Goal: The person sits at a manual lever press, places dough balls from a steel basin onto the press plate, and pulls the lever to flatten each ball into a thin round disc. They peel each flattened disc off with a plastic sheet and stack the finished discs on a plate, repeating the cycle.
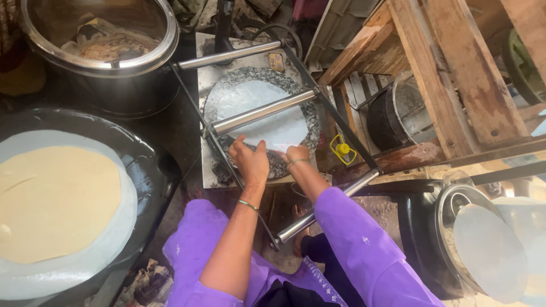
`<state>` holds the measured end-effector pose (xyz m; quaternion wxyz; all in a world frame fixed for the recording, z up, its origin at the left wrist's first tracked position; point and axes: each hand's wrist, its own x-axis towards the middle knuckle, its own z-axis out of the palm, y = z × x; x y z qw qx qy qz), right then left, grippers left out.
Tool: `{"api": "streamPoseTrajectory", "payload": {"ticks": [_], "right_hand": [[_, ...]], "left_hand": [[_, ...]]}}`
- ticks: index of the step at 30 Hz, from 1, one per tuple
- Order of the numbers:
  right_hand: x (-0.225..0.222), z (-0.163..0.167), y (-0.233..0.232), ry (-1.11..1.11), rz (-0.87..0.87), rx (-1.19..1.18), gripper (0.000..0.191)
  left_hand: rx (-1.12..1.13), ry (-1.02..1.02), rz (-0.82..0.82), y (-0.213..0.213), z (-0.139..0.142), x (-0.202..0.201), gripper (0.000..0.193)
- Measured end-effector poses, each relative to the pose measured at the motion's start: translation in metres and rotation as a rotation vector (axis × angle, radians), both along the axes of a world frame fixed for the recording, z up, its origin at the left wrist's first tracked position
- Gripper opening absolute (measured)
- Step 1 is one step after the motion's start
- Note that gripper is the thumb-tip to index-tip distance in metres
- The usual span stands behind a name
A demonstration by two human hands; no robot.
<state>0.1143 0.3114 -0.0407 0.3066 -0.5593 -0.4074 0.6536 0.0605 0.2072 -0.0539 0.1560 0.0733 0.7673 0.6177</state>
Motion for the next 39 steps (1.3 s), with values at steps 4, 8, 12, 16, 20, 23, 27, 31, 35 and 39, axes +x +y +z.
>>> {"api": "streamPoseTrajectory", "payload": {"ticks": [4, 8, 12, 16, 20, 23, 27, 31, 35, 39], "right_hand": [[0.002, -0.008, -0.008, -0.107, -0.102, 0.021, 0.028], [0.006, -0.015, 0.002, -0.189, -0.123, 0.090, 0.025], [0.024, -0.020, 0.023, -0.354, -0.069, 0.103, 0.020], [0.057, -0.020, 0.036, -0.208, 0.127, -0.084, 0.024], [0.134, -0.002, 0.019, -0.291, 0.147, 0.507, 0.035], [0.232, 0.037, 0.008, -0.549, -0.002, 0.967, 0.017], [0.378, 0.076, 0.023, -0.984, -0.251, 1.024, 0.016], [0.514, 0.081, 0.035, -1.632, -0.135, 1.080, 0.049], [0.578, 0.051, 0.066, -1.762, 0.051, 0.786, 0.060], [0.607, 0.020, 0.101, -1.856, 0.206, 0.508, 0.040]], "left_hand": [[-0.012, -0.033, -0.018, -0.002, 0.007, 0.001, 0.067], [0.017, -0.010, -0.008, -0.003, 0.006, 0.006, 0.063], [0.042, 0.050, -0.015, 0.000, -0.012, 0.003, 0.061], [-0.052, 0.292, -0.078, -0.001, -0.042, -0.002, 0.055], [0.132, 0.077, -0.132, -0.003, -0.068, -0.005, 0.039], [0.164, -0.103, -0.195, -0.008, -0.078, -0.005, 0.038], [0.157, -0.173, -0.273, -0.013, -0.083, -0.003, 0.038], [0.163, -0.177, -0.315, -0.010, -0.091, 0.004, 0.036], [0.119, 0.000, -0.366, 0.000, -0.104, 0.014, 0.032], [0.196, 0.028, -0.433, 0.007, -0.103, 0.028, 0.034]]}}
